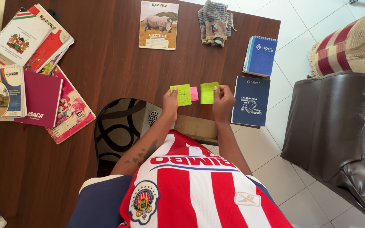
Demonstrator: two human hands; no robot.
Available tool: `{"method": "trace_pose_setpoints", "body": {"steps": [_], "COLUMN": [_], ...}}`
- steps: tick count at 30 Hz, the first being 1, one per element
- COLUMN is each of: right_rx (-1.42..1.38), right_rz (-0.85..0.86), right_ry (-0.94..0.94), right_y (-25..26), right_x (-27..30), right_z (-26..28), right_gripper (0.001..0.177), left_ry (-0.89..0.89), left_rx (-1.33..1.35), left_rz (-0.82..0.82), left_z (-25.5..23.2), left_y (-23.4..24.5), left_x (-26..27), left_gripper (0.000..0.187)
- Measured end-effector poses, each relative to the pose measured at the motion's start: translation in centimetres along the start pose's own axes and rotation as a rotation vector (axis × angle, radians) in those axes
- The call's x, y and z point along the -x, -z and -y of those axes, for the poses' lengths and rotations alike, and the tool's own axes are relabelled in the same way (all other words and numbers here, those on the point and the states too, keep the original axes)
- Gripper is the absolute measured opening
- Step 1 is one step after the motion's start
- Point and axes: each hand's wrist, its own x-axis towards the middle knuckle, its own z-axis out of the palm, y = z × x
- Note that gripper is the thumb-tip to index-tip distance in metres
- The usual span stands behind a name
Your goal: The person organizes stationery items on a wooden desk. They place books and notebooks on the desk, open a drawer to store small items, and arrange sticky notes on the surface. The person also flips through pages of a notebook and places it on the desk.
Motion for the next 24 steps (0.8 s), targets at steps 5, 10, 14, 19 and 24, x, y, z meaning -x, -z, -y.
{"method": "trace_pose_setpoints", "body": {"steps": [5, 10, 14, 19, 24], "right_rx": [0.154, 0.107, 0.068, -0.037, -0.066], "right_rz": [-0.069, 0.030, 0.056, 0.144, -0.045], "right_ry": [0.501, 0.430, 0.432, 0.199, 0.253], "right_y": [-1.5, -3.6, -3.9, -4.0, -3.8], "right_x": [1.8, 3.8, 3.9, 3.5, 2.5], "right_z": [4.5, 6.5, 6.2, 4.9, 2.1], "right_gripper": [0.011, 0.004, 0.011, 0.016, 0.021], "left_ry": [-0.030, 0.036, 0.097, -0.081, 0.015], "left_rx": [-0.050, 0.147, 0.187, 0.065, 0.172], "left_rz": [0.036, 0.196, 0.231, 0.219, 0.223], "left_z": [0.5, -0.4, -1.3, -0.4, -0.4], "left_y": [-2.7, -3.7, -3.3, -2.3, -1.7], "left_x": [0.7, 2.0, 2.8, 1.7, 1.3], "left_gripper": [0.032, 0.032, 0.036, 0.033, 0.032]}}
